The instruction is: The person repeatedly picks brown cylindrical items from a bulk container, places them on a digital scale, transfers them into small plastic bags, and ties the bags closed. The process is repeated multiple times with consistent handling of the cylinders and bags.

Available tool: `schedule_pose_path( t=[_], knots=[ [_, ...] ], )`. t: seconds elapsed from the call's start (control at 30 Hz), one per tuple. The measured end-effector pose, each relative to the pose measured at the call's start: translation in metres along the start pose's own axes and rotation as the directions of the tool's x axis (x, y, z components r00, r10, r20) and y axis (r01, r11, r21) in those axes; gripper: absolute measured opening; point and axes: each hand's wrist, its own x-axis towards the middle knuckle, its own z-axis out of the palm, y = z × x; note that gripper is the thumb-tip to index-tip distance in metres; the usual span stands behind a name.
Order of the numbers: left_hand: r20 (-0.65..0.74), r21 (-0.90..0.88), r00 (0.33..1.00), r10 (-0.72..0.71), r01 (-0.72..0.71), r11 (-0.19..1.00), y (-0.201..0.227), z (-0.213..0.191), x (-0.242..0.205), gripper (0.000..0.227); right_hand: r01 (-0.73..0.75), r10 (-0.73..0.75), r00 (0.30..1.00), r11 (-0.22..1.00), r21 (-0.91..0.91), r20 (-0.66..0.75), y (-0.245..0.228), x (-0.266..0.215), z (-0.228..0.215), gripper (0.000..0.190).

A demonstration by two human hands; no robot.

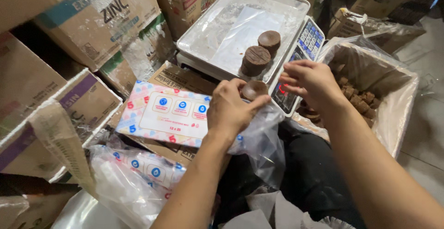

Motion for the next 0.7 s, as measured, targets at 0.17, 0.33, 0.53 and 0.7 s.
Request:
schedule_pose_path(
  t=[0.17, 0.33, 0.53, 0.7],
  knots=[
    [0.094, -0.009, 0.994, 0.064, -0.064, 0.998, 0.014, 0.021, -0.021, 0.062, -0.154, 0.161, 0.981, 0.985, -0.074, 0.106, 0.026, -0.042, -0.036, 0.025],
    [0.183, 0.005, 0.978, 0.097, -0.1, 0.995, 0.029, 0.039, -0.034, 0.06, -0.229, 0.209, 0.952, 0.971, 0.068, 0.224, 0.05, -0.081, -0.043, 0.035],
    [0.226, 0.036, 0.969, 0.099, -0.11, 0.993, 0.037, 0.047, -0.039, 0.056, -0.226, 0.161, 0.95, 0.946, 0.231, 0.268, 0.051, -0.096, -0.051, 0.036],
    [0.211, 0.058, 0.968, 0.134, -0.149, 0.987, 0.039, 0.049, -0.041, 0.056, -0.191, 0.152, 0.969, 0.961, 0.199, 0.196, 0.052, -0.096, -0.05, 0.032]
  ],
)
